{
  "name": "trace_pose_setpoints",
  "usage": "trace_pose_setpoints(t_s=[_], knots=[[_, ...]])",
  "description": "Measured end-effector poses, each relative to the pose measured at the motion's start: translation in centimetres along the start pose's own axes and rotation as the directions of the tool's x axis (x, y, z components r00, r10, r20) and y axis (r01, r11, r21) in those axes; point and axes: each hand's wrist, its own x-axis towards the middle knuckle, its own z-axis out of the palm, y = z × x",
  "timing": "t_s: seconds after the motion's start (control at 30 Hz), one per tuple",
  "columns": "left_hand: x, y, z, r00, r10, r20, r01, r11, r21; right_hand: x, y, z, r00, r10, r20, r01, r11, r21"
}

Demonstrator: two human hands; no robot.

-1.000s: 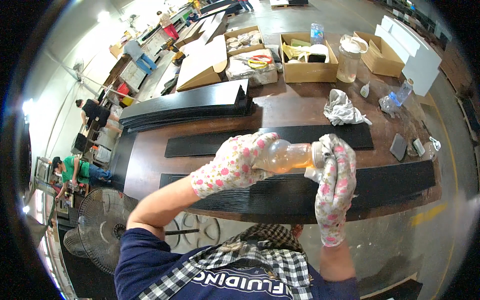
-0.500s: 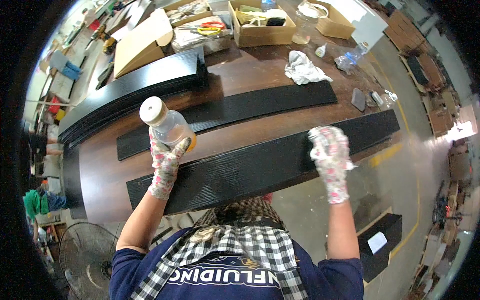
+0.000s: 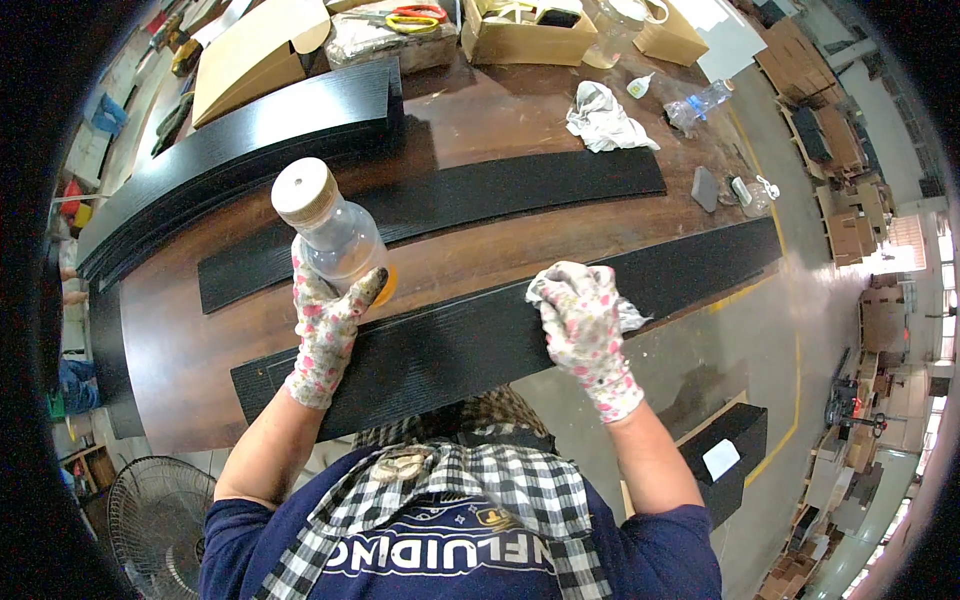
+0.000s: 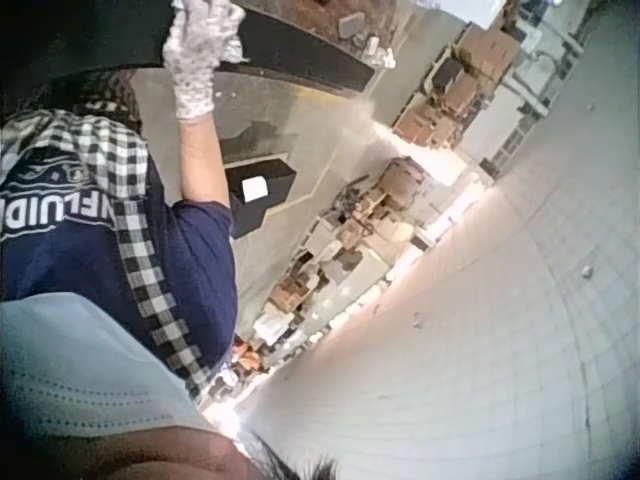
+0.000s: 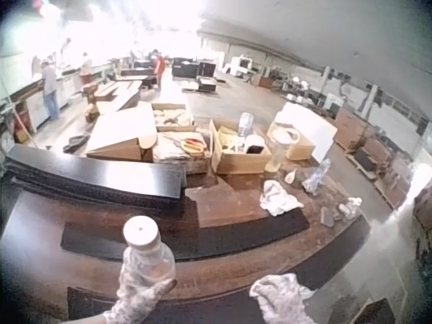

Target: The person is applying a liquid finish or cleaning agent to wooden boards using a cloth.

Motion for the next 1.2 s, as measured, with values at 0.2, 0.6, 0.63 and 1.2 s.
trace_pose_setpoints(t_s=[0.2,0.6,0.63,1.2], knots=[[0.2,1.2,0.3,0.995,-0.033,-0.099,0.033,0.999,-0.007,-0.2,2.3,-1.4,0.998,0.046,0.035,-0.043,0.995,-0.09],[0.4,2.1,0.4,0.979,-0.038,-0.199,0.007,0.988,-0.157,1.6,-4.7,1.3,0.965,-0.213,0.153,0.197,0.974,0.11],[0.5,1.9,0.6,0.979,-0.042,-0.201,0.01,0.987,-0.161,2.6,-6.6,1.8,0.951,-0.257,0.174,0.23,0.96,0.159],[0.4,2.0,-0.6,0.975,-0.024,-0.223,0.009,0.997,-0.071,1.7,1.0,0.1,0.991,-0.13,0.016,0.13,0.991,-0.019]])
